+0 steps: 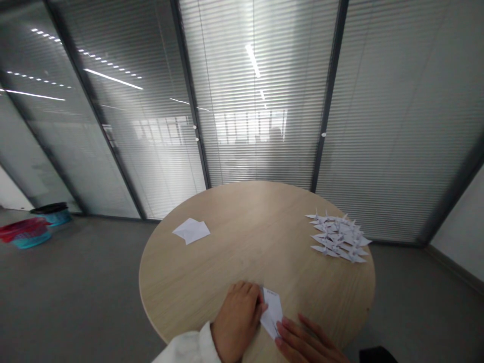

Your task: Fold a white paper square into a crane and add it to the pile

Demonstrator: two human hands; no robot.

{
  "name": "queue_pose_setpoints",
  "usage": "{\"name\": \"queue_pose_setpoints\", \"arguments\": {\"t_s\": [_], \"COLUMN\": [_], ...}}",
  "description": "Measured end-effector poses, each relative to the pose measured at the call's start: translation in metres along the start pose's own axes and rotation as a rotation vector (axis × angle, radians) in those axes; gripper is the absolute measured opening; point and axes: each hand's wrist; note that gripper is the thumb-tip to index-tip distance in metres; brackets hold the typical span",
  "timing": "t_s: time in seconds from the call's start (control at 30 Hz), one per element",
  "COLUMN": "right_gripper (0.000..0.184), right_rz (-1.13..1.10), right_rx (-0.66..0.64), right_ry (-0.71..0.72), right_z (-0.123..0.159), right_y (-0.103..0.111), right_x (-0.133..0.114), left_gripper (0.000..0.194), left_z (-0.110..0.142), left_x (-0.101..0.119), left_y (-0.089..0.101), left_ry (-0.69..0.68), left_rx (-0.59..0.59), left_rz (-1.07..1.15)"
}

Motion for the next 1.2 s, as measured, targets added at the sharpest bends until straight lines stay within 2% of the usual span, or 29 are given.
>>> {"name": "queue_pose_setpoints", "arguments": {"t_s": [0.37,0.57,0.77,0.97,1.2], "right_gripper": [0.032,0.034,0.032,0.032,0.028], "right_rz": [0.019,-0.007,-0.083,-0.187,-0.215], "right_rx": [0.012,0.034,-0.018,-0.052,-0.1], "right_ry": [0.013,0.008,0.04,0.038,0.043], "right_z": [0.001,0.003,0.005,-0.002,-0.001], "right_y": [-0.003,-0.005,-0.004,0.005,0.007], "right_x": [-0.001,-0.001,0.004,0.015,0.017], "left_gripper": [0.014,0.016,0.015,0.014,0.014], "left_z": [0.001,0.003,0.003,0.002,0.002], "left_x": [0.006,0.009,0.007,0.006,0.005], "left_y": [0.0,-0.003,-0.005,-0.005,-0.005], "left_ry": [0.046,0.041,0.049,0.04,0.023], "left_rx": [-0.023,0.001,0.017,0.015,0.012], "left_rz": [-0.018,-0.048,-0.06,-0.046,-0.031]}}
Point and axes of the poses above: each hand's wrist, its own z-axis away from the middle knuckle, its own y-axis out of the back of the hand, x = y × z, and after that the axes turned 2 degrees about z, right-handed
